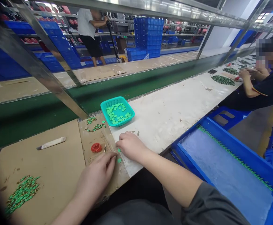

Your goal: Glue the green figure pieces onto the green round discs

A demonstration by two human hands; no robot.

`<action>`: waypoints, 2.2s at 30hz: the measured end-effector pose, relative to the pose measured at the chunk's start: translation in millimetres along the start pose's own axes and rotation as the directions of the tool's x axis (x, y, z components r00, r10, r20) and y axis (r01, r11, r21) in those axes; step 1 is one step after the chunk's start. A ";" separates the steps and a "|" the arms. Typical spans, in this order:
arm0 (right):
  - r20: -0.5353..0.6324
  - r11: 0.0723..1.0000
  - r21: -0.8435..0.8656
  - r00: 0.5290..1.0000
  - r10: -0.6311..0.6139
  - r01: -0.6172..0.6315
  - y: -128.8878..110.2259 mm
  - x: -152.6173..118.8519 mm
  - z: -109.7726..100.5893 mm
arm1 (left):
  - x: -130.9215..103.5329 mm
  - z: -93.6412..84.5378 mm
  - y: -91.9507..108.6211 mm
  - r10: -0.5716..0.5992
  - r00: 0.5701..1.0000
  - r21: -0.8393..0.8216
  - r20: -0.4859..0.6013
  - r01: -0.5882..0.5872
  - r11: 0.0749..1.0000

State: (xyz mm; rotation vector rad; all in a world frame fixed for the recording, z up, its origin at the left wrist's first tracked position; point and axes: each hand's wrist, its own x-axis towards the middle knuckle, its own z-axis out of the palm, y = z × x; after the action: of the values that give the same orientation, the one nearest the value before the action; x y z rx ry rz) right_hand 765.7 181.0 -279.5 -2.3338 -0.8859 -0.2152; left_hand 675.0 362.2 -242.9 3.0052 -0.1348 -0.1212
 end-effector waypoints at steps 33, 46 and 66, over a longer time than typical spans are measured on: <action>-0.055 0.997 -0.073 0.998 0.017 -0.021 36.1 -28.9 -25.0 | 62.2 -17.2 22.6 0.199 0.980 0.073 0.016 -0.200 0.977; -0.052 0.986 0.032 0.985 0.163 -0.162 -46.1 -66.9 22.0 | -3.0 5.0 -25.7 0.272 0.957 0.129 -0.105 -0.258 0.958; -0.020 0.977 -0.055 0.978 0.208 -0.208 -64.8 -64.8 25.7 | -142.9 3.0 -91.3 0.003 0.901 -0.330 -0.435 -0.162 0.930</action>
State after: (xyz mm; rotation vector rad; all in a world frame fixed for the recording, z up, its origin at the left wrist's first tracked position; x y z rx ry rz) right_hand 672.8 199.0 -290.5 -2.4545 -0.6299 -0.1704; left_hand 540.5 465.5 -247.5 2.5754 -0.1741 0.4725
